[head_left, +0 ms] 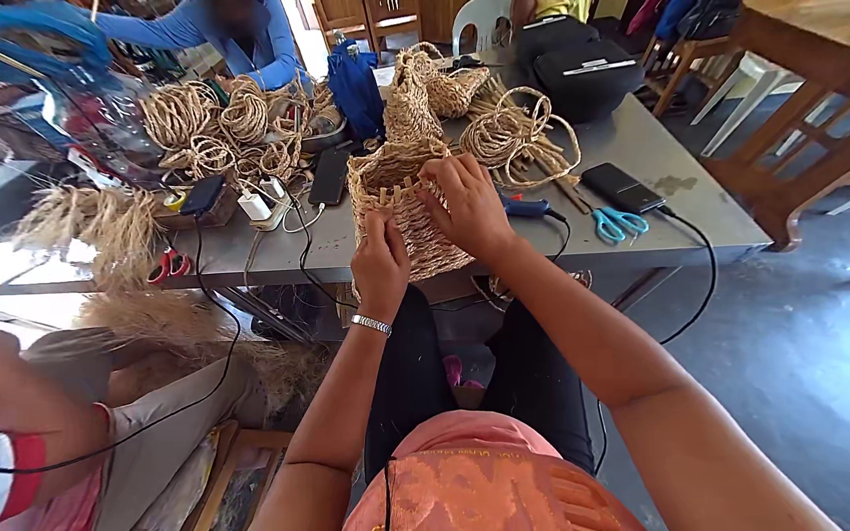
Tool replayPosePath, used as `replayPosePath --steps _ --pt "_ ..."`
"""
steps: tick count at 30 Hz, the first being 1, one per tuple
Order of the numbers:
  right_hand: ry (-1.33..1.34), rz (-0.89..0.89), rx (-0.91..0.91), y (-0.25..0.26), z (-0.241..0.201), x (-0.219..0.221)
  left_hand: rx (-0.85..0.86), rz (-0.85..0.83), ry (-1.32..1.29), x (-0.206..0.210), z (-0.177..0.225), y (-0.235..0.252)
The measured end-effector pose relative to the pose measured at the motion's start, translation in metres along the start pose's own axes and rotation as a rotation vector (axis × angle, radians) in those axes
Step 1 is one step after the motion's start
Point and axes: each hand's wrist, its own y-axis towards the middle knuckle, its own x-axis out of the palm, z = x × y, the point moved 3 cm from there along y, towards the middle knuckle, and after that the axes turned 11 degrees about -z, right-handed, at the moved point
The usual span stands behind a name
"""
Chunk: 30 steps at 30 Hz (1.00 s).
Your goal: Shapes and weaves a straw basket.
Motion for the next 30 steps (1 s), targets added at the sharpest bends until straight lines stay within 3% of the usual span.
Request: replayPosePath --steps 5,9,14,22,30 --pt "-0.023 0.0 0.007 -0.003 -0.005 -0.001 0.072 -0.113 -0.165 -0.015 -0.006 0.006" --pt "-0.091 -0.051 0.057 0.003 -0.024 0.0 0.104 -0.092 -0.251 -0.022 -0.01 0.003" --pt "0.046 0.019 -0.089 0.017 -0.035 0.011 0.099 -0.093 -0.288 -0.026 -0.011 0.0" --pt "0.181 0.002 -0.021 0.023 -0.037 0.017 0.113 -0.252 -0.061 -0.087 -0.025 0.037" --pt "0.167 0.006 -0.027 0.022 -0.041 0.015 0.243 -0.621 0.154 -0.112 -0.017 0.108"
